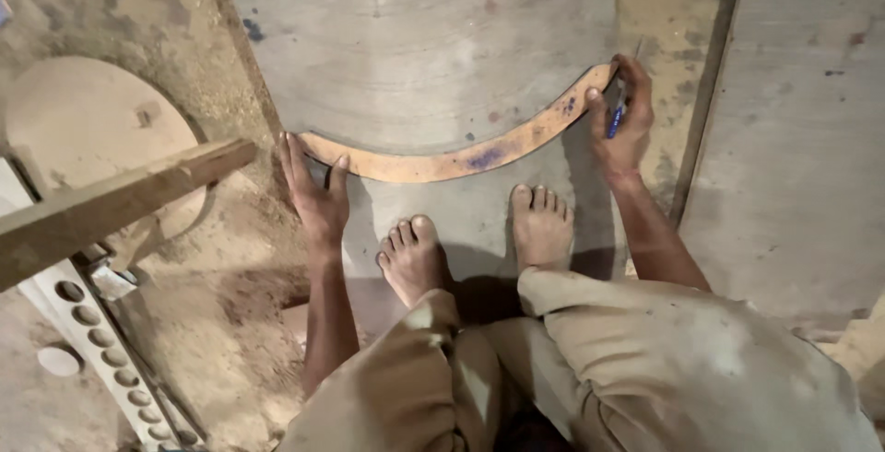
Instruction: The person kneels on the workshop floor holding a curved wooden template against a flat board, repositioning and aligning it, and traces along its edge with a pen to mark curved lines, repeating the tracing along different sections of the template.
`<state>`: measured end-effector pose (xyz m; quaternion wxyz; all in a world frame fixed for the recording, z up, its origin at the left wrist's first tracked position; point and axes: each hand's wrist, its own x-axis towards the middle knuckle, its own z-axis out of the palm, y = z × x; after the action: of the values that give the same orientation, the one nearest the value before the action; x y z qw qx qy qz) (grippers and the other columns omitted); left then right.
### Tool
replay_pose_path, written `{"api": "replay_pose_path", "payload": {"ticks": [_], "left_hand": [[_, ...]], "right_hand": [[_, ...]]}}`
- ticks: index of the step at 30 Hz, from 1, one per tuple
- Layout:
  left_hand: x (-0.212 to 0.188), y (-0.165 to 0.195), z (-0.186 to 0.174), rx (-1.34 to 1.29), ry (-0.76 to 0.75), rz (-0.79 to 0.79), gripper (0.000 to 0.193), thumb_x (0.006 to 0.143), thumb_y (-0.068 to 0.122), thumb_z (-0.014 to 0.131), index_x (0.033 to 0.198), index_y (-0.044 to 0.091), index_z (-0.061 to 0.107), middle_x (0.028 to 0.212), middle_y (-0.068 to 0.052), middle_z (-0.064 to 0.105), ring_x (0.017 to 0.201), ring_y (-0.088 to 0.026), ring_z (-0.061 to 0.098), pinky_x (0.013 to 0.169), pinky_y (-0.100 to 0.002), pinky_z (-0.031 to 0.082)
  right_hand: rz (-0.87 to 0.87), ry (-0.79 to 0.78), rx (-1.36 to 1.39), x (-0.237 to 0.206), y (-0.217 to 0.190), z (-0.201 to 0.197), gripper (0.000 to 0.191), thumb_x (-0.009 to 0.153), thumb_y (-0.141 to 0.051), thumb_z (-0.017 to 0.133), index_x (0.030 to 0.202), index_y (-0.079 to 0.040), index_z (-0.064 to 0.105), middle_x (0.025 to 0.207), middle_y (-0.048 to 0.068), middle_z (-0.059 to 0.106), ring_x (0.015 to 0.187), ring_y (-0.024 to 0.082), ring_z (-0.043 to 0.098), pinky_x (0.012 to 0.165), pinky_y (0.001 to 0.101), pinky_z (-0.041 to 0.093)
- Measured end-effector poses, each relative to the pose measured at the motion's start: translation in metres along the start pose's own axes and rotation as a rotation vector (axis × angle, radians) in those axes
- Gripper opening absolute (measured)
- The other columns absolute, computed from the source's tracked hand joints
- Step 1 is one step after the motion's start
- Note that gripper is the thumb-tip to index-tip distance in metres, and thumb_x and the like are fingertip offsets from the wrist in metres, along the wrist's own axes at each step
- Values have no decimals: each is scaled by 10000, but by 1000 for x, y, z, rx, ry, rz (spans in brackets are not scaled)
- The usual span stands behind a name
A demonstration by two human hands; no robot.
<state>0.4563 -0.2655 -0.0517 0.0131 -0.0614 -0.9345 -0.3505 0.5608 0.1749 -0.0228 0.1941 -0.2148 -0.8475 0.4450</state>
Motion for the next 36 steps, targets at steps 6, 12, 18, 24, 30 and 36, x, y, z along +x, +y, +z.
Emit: {"api": "replay_pose_path", "payload": {"ticks": [6,12,18,24,30,36], "left_hand": [[-13,-21,5,-183,9,68,895,979,335,843,1635,-5,336,1701,-246,331,1611,-441,327,1340,-566,360],[-49,-20,-3,-190,-63,36,1011,896,382,876,1628,-30,312,1701,-294,252,1603,-459,257,1304,-605,334],[-48,-34,4,-182,-22,155,1067,872,415,892,1620,-49,289,1690,-295,271,1602,-451,279,1315,-626,337],[-51,-37,4,-200,-35,124,1068,882,425,880,1609,-85,287,1677,-343,260,1595,-485,277,1310,-632,340],[-50,-24,-3,-183,-54,33,1075,843,378,904,1602,-88,302,1682,-328,255,1590,-475,269,1303,-592,333],[-48,-14,-10,-168,-91,-54,1098,805,344,934,1600,-73,302,1681,-290,276,1584,-422,280,1288,-512,319]], "right_hand": [[24,45,39,-18,2,-1,490,1088,-194,720,1481,7,509,1405,161,617,1323,264,603,1171,380,483],[58,7,-2,-51,2,-15,493,1075,-140,691,1494,21,490,1452,189,596,1360,280,590,1195,395,457],[24,10,16,-51,7,-12,468,1081,-123,683,1486,18,496,1482,198,586,1399,283,580,1224,402,449],[37,30,0,-52,4,-11,467,1073,-132,686,1474,30,509,1450,197,597,1358,287,598,1195,401,464],[9,33,33,-50,5,-7,459,1104,-137,670,1490,29,486,1502,194,555,1410,298,559,1229,413,434],[39,22,50,-53,6,-8,467,1105,-129,681,1497,19,477,1458,167,572,1356,274,573,1201,401,445]]}}
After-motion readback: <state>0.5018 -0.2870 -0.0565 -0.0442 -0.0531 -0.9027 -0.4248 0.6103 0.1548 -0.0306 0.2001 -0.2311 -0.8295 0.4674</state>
